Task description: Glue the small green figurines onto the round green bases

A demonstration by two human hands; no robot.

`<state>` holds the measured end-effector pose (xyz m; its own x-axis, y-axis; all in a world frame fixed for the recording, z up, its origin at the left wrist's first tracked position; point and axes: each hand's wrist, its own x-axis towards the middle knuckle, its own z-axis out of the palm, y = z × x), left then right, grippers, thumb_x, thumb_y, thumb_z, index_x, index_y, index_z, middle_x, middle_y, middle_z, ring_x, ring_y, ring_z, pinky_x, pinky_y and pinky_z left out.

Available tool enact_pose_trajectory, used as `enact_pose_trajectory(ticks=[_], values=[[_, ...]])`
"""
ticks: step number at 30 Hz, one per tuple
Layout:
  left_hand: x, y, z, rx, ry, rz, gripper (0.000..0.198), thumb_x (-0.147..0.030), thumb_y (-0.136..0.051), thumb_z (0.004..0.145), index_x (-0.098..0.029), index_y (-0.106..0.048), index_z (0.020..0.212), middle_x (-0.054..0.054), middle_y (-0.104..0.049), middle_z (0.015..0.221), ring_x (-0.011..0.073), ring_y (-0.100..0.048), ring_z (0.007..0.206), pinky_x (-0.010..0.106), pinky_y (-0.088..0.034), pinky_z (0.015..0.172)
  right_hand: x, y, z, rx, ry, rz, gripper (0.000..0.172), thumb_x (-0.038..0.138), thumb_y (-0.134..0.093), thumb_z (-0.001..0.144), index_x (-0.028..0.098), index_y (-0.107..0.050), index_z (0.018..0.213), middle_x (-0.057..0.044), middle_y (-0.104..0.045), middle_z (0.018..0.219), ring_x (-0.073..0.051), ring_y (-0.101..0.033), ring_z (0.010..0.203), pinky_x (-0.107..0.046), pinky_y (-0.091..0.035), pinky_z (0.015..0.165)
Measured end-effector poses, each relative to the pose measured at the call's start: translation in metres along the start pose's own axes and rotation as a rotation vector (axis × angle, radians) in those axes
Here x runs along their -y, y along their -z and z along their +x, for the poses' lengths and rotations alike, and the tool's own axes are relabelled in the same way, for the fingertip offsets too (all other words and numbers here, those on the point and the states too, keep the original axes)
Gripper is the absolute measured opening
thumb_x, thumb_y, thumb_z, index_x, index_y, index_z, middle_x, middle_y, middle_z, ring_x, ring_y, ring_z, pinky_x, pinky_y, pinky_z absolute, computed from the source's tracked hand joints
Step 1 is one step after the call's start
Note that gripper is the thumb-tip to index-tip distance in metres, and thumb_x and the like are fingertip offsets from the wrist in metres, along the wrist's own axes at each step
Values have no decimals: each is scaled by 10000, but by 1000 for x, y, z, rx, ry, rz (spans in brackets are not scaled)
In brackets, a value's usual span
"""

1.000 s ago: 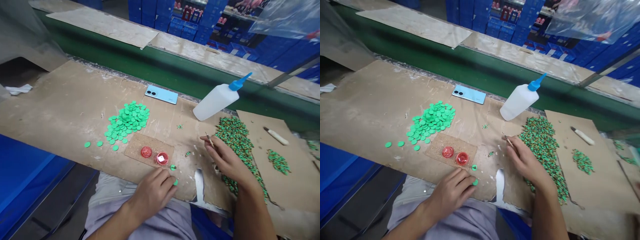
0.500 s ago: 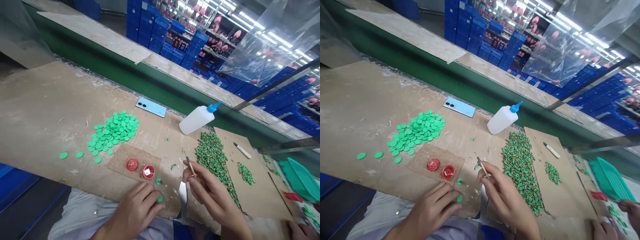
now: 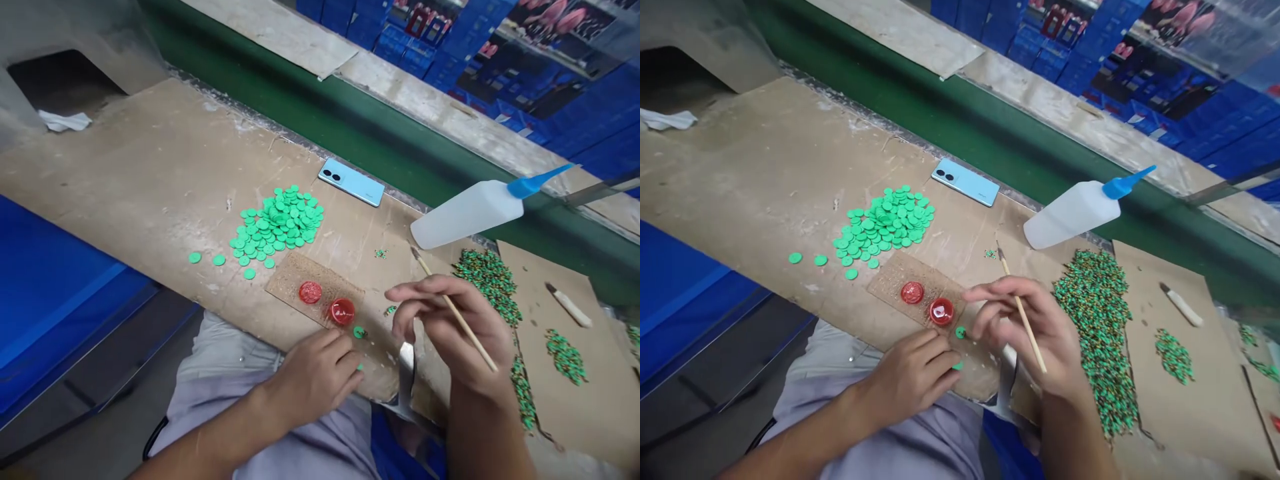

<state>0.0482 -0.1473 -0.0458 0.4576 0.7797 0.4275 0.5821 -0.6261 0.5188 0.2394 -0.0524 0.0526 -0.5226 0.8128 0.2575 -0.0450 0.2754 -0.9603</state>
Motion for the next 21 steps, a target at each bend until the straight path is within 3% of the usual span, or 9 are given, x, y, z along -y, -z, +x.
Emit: enact_pose_trajectory(ticks=[2,5,7,13,21], values=[[-2,6,-2,58,12,26,140,-208,-545,1035,-160,-627,932,43,-628,859,205,-584,794,355,-519,724,-14,-3,0,-55,59,-122,250,326,-524,1081,253,-722,1217,-59,-790,852,-151,-671,583,-267,-531,494],[-5,16,-5,120,45,83,114,-164,-551,1023,-162,-622,935,36,-613,850,214,-561,778,372,-487,679,-29,-4,-4,-68,154,-292,253,297,-535,1070,193,-765,1084,-30,-670,688,-158,-628,592,-279,-492,524],[-5,21,-7,105,49,92,105,-158,-558,1024,-156,-624,943,27,-616,842,214,-547,770,377,-472,666,-33,-6,-7,-45,164,-344,225,240,-533,1060,186,-751,1040,-21,-646,698,-154,-627,618,-280,-497,558],[1,26,-5,48,10,25,140,-146,-536,1045,-130,-627,940,15,-645,844,191,-540,762,374,-478,699,-38,-21,1,37,125,-550,133,137,-560,1027,202,-676,1034,-29,-764,890,-114,-683,659,-221,-521,585],[5,26,-2,22,-9,-27,115,-142,-567,1031,-126,-639,942,22,-661,828,187,-548,738,368,-486,698,-34,-33,14,95,217,-625,205,117,-519,1029,194,-679,927,-39,-779,816,-145,-730,690,-235,-564,621]])
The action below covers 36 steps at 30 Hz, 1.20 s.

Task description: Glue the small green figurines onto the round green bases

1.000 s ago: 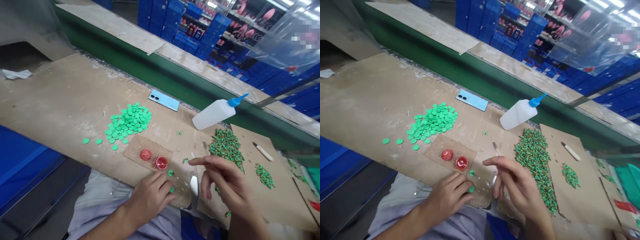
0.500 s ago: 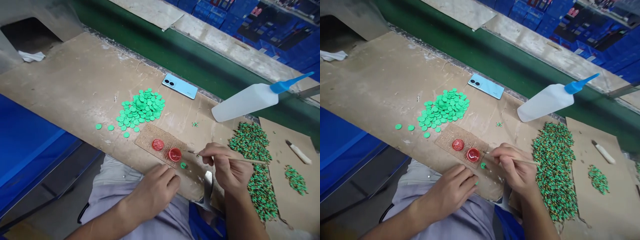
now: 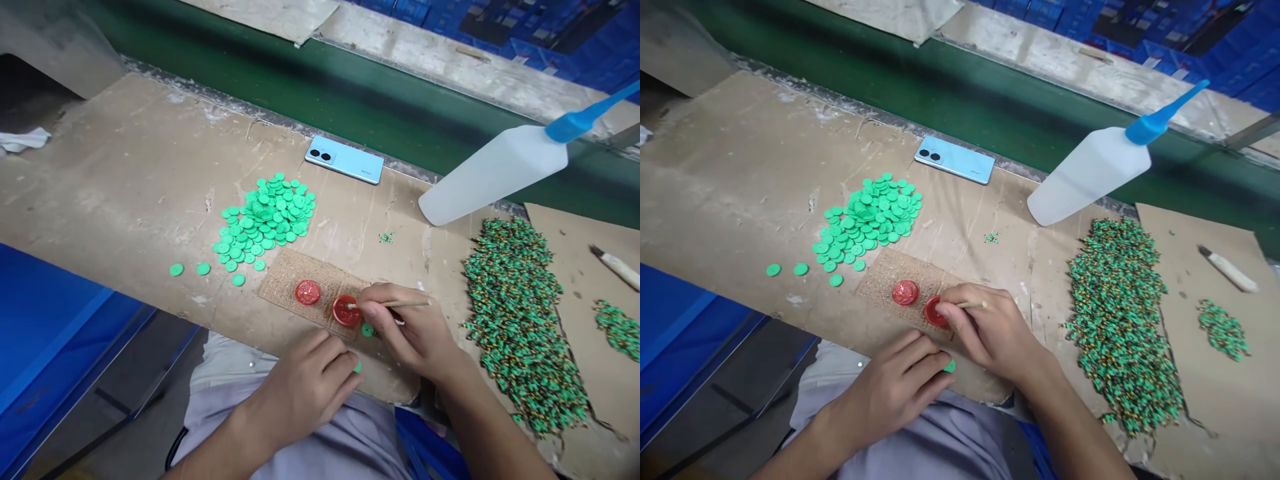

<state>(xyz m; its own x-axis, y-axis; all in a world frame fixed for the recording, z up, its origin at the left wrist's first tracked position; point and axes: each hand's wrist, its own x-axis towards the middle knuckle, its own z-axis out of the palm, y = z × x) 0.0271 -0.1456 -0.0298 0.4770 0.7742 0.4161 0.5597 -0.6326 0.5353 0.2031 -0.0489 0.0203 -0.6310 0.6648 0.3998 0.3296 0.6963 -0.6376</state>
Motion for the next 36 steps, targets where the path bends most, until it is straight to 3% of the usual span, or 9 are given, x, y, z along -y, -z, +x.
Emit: enact_pose_trajectory(ticks=[9,17,31,34,36], values=[[1,-2,0,-19,-1,-16,133,-139,-559,1034,-131,-636,926,23,-662,819,183,-551,722,354,-480,672,-7,2,-8,-53,-35,70,153,145,-540,1023,192,-659,940,-39,-769,813,-145,-719,681,-251,-554,609],[1,-2,-1,-43,2,-15,132,-146,-546,1039,-128,-644,953,33,-675,820,188,-567,725,354,-494,668,-3,-3,-3,-12,32,2,215,117,-520,1018,193,-656,870,-29,-757,761,-134,-703,647,-231,-546,587],[-1,1,-1,3,5,9,152,-148,-523,1050,-133,-635,948,33,-667,828,188,-579,752,360,-510,682,-5,0,-6,3,-10,21,193,136,-531,1018,191,-663,889,-23,-744,743,-128,-674,597,-236,-514,535],[-4,6,-3,63,19,71,147,-147,-529,1047,-131,-642,955,34,-665,830,196,-582,750,375,-500,662,-6,3,-11,-58,-67,90,185,165,-545,1026,189,-677,899,-32,-743,747,-138,-677,586,-255,-523,525],[-5,9,-6,51,45,91,126,-152,-545,1042,-125,-651,981,41,-668,833,200,-587,752,373,-498,653,-6,7,-15,-175,-97,150,192,191,-561,1030,197,-697,895,-38,-728,735,-151,-667,579,-280,-522,521]])
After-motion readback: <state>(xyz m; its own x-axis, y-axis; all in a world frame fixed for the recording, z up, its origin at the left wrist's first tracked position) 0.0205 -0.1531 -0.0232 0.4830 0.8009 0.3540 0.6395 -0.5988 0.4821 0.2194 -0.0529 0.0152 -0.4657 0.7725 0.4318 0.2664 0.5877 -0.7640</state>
